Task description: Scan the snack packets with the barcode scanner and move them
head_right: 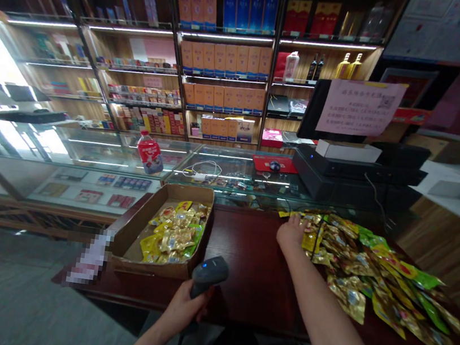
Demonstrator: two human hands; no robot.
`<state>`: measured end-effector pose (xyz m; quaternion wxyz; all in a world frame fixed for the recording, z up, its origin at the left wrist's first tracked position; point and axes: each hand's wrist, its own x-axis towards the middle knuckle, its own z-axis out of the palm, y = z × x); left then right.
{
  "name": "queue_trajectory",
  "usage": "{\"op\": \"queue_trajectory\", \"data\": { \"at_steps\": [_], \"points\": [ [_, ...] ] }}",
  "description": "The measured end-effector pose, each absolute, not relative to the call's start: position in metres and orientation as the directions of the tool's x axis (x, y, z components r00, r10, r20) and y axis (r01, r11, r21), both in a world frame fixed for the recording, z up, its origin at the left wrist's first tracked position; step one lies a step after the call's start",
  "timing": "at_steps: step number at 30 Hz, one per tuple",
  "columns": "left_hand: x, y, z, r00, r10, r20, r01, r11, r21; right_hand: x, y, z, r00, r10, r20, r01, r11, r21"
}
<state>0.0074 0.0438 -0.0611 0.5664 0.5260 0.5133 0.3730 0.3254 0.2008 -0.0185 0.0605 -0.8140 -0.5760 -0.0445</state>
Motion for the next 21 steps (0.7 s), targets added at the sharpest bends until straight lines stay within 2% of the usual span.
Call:
{"op": "queue_trajectory", "data": {
  "at_steps": [4, 7, 13, 21],
  "points": [
    [0.006, 0.045, -0.069, 0.18, 0.965, -0.189, 0.133, 0.166, 0.977, 0.345, 0.23, -0.028, 0.334, 0.938, 0.088, 0.926, -0.344, 0.156],
    [0.006, 0.047, -0.073, 0.18, 0.963, -0.2, 0.126, 0.179, 0.976, 0.346, 0.236, -0.032, 0.314, 0.945, 0.093, 0.931, -0.326, 0.166],
    [0.009, 0.044, -0.062, 0.174, 0.964, -0.2, 0.097, 0.185, 0.978, 0.305, 0.165, -0.041, 0.156, 0.935, 0.319, 0.987, -0.134, -0.091],
    [0.01, 0.044, -0.056, 0.212, 0.965, -0.157, 0.071, 0.145, 0.987, 0.257, 0.058, -0.08, 0.005, 0.914, 0.406, 0.902, 0.171, -0.396]
  ]
}}
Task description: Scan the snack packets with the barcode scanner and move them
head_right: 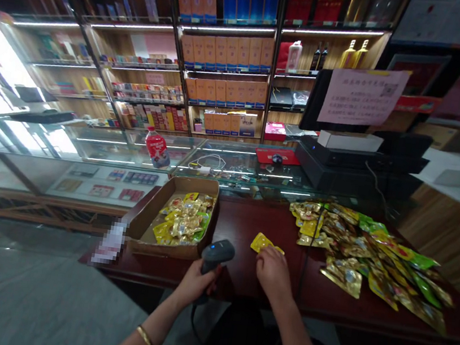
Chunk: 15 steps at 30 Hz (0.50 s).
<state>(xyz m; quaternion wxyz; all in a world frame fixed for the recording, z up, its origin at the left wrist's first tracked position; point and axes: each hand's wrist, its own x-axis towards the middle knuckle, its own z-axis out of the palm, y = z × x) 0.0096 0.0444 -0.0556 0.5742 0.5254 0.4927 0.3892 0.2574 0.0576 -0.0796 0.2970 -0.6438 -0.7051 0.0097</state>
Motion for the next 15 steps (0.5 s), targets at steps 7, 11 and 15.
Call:
{"op": "queue_trajectory", "data": {
  "at_steps": [7, 11, 15],
  "points": [
    [0.01, 0.044, -0.051, 0.217, 0.969, -0.122, 0.064, 0.111, 0.992, 0.242, 0.055, -0.093, 0.442, 0.74, 0.507, 0.833, -0.129, -0.537],
    [0.01, 0.044, -0.05, 0.215, 0.97, -0.11, 0.078, 0.095, 0.992, 0.235, 0.057, -0.096, 0.437, 0.79, 0.429, 0.873, -0.257, -0.415],
    [0.008, 0.043, -0.049, 0.244, 0.961, -0.131, 0.072, 0.117, 0.991, 0.24, 0.056, -0.097, 0.348, 0.824, 0.447, 0.872, -0.109, -0.477]
  ]
}}
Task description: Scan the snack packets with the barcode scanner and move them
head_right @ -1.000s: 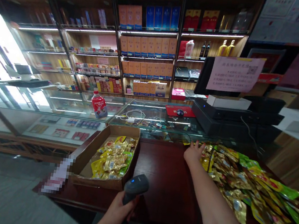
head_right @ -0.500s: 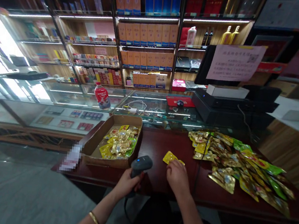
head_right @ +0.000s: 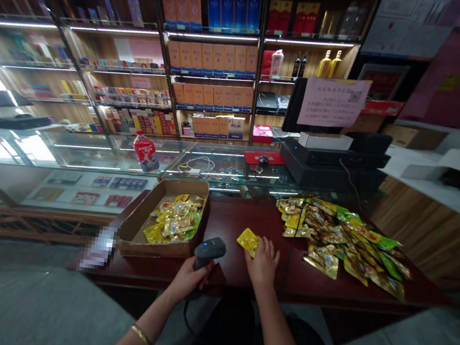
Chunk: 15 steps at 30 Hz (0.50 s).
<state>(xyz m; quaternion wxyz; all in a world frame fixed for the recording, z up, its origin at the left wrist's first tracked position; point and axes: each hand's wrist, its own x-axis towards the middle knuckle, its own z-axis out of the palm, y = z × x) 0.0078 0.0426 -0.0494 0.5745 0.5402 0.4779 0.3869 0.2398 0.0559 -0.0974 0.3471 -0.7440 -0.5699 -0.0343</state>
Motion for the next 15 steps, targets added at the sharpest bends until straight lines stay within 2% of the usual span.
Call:
{"op": "queue_trajectory", "data": {
  "at_steps": [4, 7, 12, 15],
  "points": [
    [0.0042, 0.0413, -0.05, 0.3, 0.948, -0.108, 0.094, 0.083, 0.992, 0.2443, 0.0545, -0.0954, 0.315, 0.804, 0.504, 0.776, 0.088, -0.625],
    [0.0023, 0.0413, -0.0511, 0.332, 0.937, -0.108, 0.107, 0.076, 0.991, 0.2446, 0.0544, -0.0932, 0.299, 0.802, 0.518, 0.718, 0.168, -0.675],
    [0.0008, 0.0401, -0.0528, 0.35, 0.93, -0.111, 0.118, 0.074, 0.99, 0.2477, 0.054, -0.092, 0.362, 0.784, 0.504, 0.629, 0.194, -0.753],
    [-0.0006, 0.0367, -0.0521, 0.37, 0.925, -0.081, 0.127, 0.036, 0.991, 0.2503, 0.052, -0.0929, 0.419, 0.796, 0.437, 0.534, 0.173, -0.827]
  ]
}}
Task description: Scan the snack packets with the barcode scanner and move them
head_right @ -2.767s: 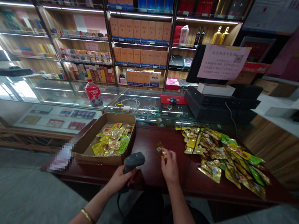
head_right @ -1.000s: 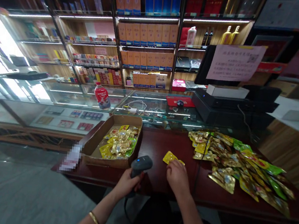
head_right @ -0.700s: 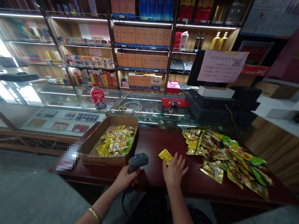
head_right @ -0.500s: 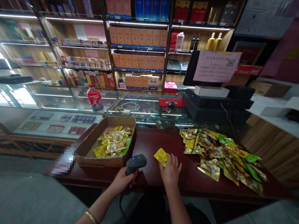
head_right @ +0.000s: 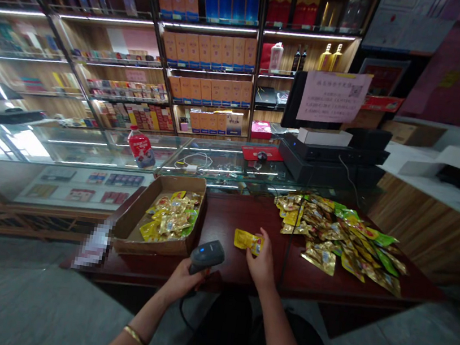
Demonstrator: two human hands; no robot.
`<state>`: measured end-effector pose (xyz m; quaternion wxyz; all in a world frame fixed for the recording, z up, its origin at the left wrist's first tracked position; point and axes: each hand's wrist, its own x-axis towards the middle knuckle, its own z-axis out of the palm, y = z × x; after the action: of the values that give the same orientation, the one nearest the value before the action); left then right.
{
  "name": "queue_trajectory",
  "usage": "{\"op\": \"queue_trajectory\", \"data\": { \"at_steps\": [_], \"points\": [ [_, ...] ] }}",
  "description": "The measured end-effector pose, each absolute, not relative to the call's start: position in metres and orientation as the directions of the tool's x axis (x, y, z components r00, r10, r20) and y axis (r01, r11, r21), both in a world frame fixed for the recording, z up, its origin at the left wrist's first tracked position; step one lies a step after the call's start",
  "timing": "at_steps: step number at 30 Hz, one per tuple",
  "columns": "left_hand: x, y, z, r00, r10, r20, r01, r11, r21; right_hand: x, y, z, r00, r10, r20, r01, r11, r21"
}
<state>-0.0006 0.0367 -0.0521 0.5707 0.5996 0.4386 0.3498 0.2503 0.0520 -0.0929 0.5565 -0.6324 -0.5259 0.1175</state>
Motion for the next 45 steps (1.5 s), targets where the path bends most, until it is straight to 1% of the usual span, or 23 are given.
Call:
{"op": "queue_trajectory", "data": {
  "at_steps": [2, 4, 6, 8, 11, 14, 19, 24, 26, 28, 31, 33, 34, 36, 39, 40, 41, 43, 45],
  "points": [
    [-0.002, 0.034, -0.051, 0.378, 0.923, -0.077, 0.15, 0.021, 0.988, 0.251, 0.05, -0.093, 0.438, 0.823, 0.362, 0.487, 0.121, -0.865],
    [-0.002, 0.033, -0.051, 0.384, 0.921, -0.072, 0.171, 0.006, 0.985, 0.249, 0.048, -0.092, 0.41, 0.855, 0.316, 0.491, 0.085, -0.867],
    [-0.002, 0.033, -0.051, 0.385, 0.921, -0.054, 0.175, -0.016, 0.984, 0.247, 0.047, -0.09, 0.355, 0.874, 0.331, 0.53, 0.103, -0.842],
    [-0.001, 0.033, -0.052, 0.377, 0.925, -0.045, 0.166, -0.02, 0.986, 0.245, 0.046, -0.087, 0.319, 0.866, 0.386, 0.57, 0.15, -0.808],
    [0.0, 0.033, -0.054, 0.366, 0.929, -0.059, 0.147, 0.005, 0.989, 0.244, 0.045, -0.085, 0.313, 0.831, 0.459, 0.608, 0.196, -0.769],
    [-0.001, 0.033, -0.056, 0.365, 0.929, -0.063, 0.139, 0.012, 0.99, 0.243, 0.045, -0.084, 0.314, 0.819, 0.479, 0.619, 0.206, -0.758],
    [-0.001, 0.034, -0.058, 0.37, 0.927, -0.068, 0.157, 0.01, 0.988, 0.243, 0.044, -0.082, 0.311, 0.818, 0.484, 0.61, 0.219, -0.762],
    [0.002, 0.037, -0.056, 0.375, 0.923, -0.092, 0.185, 0.023, 0.983, 0.242, 0.04, -0.076, 0.37, 0.842, 0.394, 0.542, 0.149, -0.827],
    [0.003, 0.037, -0.054, 0.378, 0.921, -0.098, 0.179, 0.031, 0.983, 0.245, 0.041, -0.079, 0.407, 0.84, 0.358, 0.497, 0.125, -0.858],
    [0.003, 0.039, -0.053, 0.368, 0.924, -0.102, 0.162, 0.045, 0.986, 0.251, 0.044, -0.085, 0.47, 0.826, 0.311, 0.403, 0.113, -0.908],
    [0.005, 0.041, -0.055, 0.327, 0.938, -0.112, 0.124, 0.075, 0.989, 0.263, 0.053, -0.09, 0.596, 0.786, 0.164, 0.136, 0.102, -0.985],
    [0.007, 0.043, -0.058, 0.303, 0.946, -0.117, 0.099, 0.091, 0.991, 0.266, 0.063, -0.084, 0.633, 0.771, 0.065, -0.036, 0.112, -0.993],
    [0.008, 0.043, -0.058, 0.293, 0.949, -0.119, 0.09, 0.097, 0.991, 0.263, 0.069, -0.076, 0.626, 0.779, 0.042, -0.092, 0.127, -0.988],
    [0.009, 0.044, -0.059, 0.281, 0.952, -0.121, 0.072, 0.104, 0.992, 0.247, 0.084, -0.054, 0.563, 0.825, 0.053, -0.155, 0.168, -0.973],
    [0.01, 0.043, -0.056, 0.289, 0.95, -0.118, 0.05, 0.108, 0.993, 0.2, 0.113, -0.012, 0.364, 0.923, 0.123, -0.191, 0.203, -0.96],
    [0.01, 0.043, -0.056, 0.292, 0.949, -0.121, 0.049, 0.111, 0.993, 0.182, 0.124, 0.001, 0.282, 0.949, 0.14, -0.178, 0.195, -0.964],
    [0.01, 0.043, -0.055, 0.293, 0.948, -0.126, 0.052, 0.115, 0.992, 0.165, 0.135, 0.012, 0.195, 0.968, 0.157, -0.121, 0.182, -0.976],
    [0.009, 0.042, -0.055, 0.286, 0.948, -0.136, 0.064, 0.123, 0.99, 0.142, 0.154, 0.026, 0.066, 0.982, 0.176, 0.133, 0.166, -0.977],
    [0.008, 0.042, -0.057, 0.278, 0.95, -0.14, 0.07, 0.125, 0.99, 0.139, 0.165, 0.029, 0.038, 0.982, 0.183, 0.381, 0.155, -0.912]
  ]
}}
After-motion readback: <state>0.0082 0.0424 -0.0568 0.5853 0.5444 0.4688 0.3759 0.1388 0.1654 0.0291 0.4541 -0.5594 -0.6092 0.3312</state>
